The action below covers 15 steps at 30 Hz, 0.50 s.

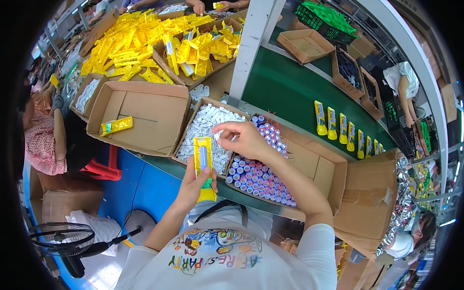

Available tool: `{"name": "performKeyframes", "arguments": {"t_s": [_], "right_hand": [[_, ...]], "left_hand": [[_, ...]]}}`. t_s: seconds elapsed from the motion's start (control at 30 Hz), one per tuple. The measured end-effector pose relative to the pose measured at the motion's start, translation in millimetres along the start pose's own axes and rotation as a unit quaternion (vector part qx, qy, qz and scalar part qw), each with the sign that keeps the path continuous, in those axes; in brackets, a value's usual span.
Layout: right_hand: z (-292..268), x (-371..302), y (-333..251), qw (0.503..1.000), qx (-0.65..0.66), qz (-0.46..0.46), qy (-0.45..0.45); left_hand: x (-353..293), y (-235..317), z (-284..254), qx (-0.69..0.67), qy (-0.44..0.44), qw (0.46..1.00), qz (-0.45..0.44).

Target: Assembling electronic components and battery housings into small yellow flashlight casings on a factory production line.

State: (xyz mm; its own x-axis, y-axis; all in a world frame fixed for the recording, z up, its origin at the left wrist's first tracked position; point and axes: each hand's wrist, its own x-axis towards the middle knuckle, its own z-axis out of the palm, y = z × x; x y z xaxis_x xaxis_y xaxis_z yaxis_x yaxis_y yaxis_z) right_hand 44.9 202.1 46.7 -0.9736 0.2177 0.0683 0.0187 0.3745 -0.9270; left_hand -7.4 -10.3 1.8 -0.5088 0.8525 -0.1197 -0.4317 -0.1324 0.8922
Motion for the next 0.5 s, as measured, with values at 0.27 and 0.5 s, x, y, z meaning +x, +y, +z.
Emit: {"name": "performKeyframes", "arguments": {"t_s": [0.27, 0.5], "right_hand": [[14.9, -9.9, -14.4, 0.986, -0.127, -0.048, 0.095], [-3.7, -8.7, -17.1, 0.973, -0.186, 0.024, 0.134]], "left_hand": [[4.2, 1.5, 9.6, -0.009, -0.035, 0.999, -0.011], [23.7, -0.3, 1.2, 0.064, -0.107, 0.992, -0.009]]}}
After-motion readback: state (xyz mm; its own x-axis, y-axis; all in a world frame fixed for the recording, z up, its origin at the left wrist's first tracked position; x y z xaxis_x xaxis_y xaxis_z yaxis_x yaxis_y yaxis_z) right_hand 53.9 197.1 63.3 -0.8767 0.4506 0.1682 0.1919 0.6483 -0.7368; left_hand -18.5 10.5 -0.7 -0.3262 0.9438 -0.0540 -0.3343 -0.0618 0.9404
